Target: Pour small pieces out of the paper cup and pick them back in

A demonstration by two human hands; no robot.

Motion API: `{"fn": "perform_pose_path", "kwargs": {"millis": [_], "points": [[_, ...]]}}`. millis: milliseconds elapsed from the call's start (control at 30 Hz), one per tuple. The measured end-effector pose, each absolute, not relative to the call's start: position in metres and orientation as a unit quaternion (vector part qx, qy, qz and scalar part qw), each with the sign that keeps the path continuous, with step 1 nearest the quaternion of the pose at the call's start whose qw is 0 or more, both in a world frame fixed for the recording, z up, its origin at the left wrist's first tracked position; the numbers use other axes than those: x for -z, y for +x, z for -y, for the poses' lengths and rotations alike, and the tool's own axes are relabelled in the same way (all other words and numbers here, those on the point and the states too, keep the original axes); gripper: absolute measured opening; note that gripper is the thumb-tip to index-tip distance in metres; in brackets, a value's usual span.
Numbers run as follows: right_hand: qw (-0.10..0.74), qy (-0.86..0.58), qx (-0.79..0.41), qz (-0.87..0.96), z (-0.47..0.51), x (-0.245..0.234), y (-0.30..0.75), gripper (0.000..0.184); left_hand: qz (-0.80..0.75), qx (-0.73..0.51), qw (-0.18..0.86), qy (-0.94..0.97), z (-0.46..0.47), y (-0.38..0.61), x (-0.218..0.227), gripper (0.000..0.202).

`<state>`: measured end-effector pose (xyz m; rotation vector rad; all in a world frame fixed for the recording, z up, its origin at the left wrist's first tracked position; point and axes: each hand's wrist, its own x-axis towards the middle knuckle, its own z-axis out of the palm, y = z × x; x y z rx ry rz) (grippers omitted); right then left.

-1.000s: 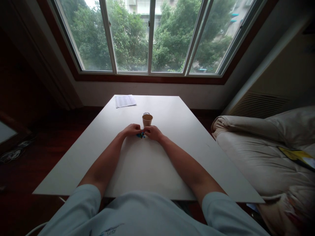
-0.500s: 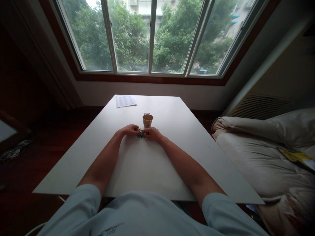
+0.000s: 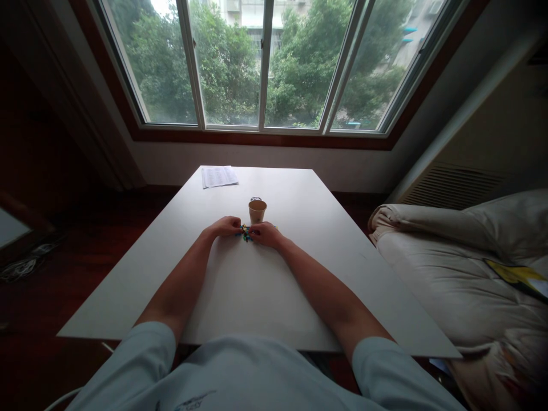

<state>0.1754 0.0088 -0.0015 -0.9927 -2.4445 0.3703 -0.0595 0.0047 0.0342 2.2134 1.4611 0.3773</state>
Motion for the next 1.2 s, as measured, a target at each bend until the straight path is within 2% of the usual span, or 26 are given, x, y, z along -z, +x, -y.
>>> {"fn": "perform_pose_path", "kwargs": {"millis": [300, 800, 1200], "points": [[0.231, -0.367, -0.119, 0.893, -0.006, -0.002, 0.175, 0.017, -0.533, -0.102, 0.229, 0.808, -0.005, -0.055, -0.037, 0.037], [0.223, -0.384, -0.090, 0.892, -0.001, -0.006, 0.169, 0.021, -0.525, -0.112, 0.229, 0.812, -0.010, -0.060, -0.031, 0.035], [0.224, -0.392, -0.091, 0.888, -0.002, -0.002, 0.165, 0.012, -0.535, -0.062, 0.250, 0.805, -0.003, -0.055, -0.044, 0.035]]}}
